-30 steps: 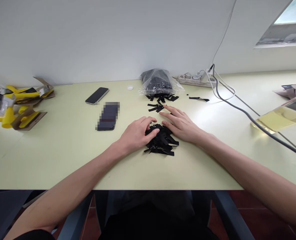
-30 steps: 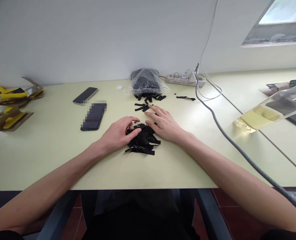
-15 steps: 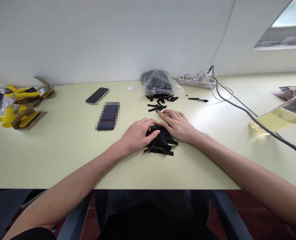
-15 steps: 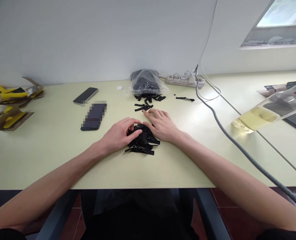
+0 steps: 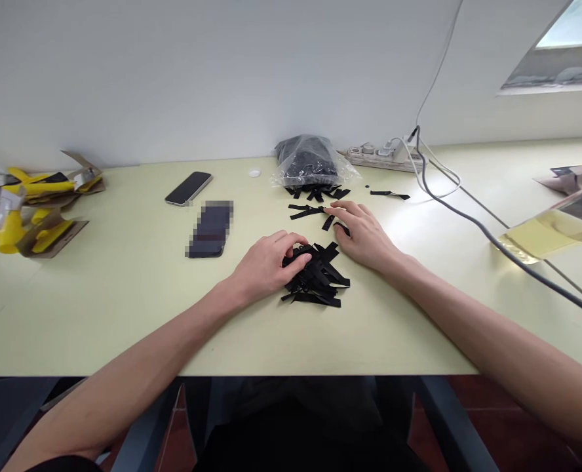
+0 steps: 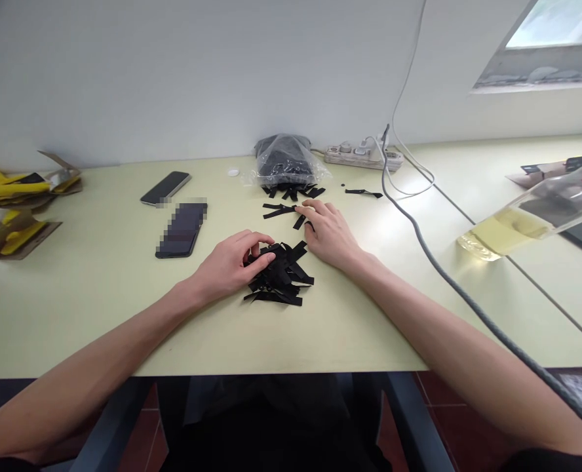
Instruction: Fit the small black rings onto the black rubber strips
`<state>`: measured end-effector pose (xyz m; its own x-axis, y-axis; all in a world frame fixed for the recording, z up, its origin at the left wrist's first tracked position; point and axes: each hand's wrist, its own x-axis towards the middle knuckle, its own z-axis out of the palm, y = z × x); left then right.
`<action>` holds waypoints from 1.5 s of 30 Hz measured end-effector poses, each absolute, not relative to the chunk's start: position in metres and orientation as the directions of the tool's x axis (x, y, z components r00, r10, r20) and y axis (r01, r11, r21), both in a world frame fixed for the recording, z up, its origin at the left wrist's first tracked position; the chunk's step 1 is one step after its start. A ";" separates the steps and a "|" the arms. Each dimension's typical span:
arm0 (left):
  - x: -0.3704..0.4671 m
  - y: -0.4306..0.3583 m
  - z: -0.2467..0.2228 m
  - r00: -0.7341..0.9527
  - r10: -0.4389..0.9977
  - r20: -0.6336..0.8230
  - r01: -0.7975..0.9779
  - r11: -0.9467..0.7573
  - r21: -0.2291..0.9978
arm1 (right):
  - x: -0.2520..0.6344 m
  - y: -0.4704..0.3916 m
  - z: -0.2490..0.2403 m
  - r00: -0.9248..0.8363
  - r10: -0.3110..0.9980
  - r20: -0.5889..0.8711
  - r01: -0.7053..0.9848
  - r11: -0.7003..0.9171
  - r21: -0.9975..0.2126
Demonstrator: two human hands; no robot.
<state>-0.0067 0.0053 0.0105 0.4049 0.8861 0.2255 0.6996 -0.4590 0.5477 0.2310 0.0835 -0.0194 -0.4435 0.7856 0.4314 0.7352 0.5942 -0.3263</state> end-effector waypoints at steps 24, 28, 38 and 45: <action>-0.005 0.003 0.007 0.444 0.731 0.518 0.510 -0.681 0.525 | 0.218 0.042 0.010 -0.563 0.827 -0.015 0.038 0.008 -0.999; -0.005 0.004 0.008 0.432 0.705 0.563 0.500 -0.707 0.500 | 0.218 0.041 0.010 -0.572 0.818 -0.061 0.067 -0.028 -0.997; -0.003 0.002 0.015 0.319 0.761 0.565 0.544 -0.635 0.548 | 0.215 0.033 0.015 -0.617 0.787 0.024 0.211 0.194 -0.958; -0.007 0.005 0.013 0.249 0.785 0.567 0.588 -0.588 0.556 | 0.217 0.029 0.015 -0.619 0.785 0.041 0.286 0.273 -0.919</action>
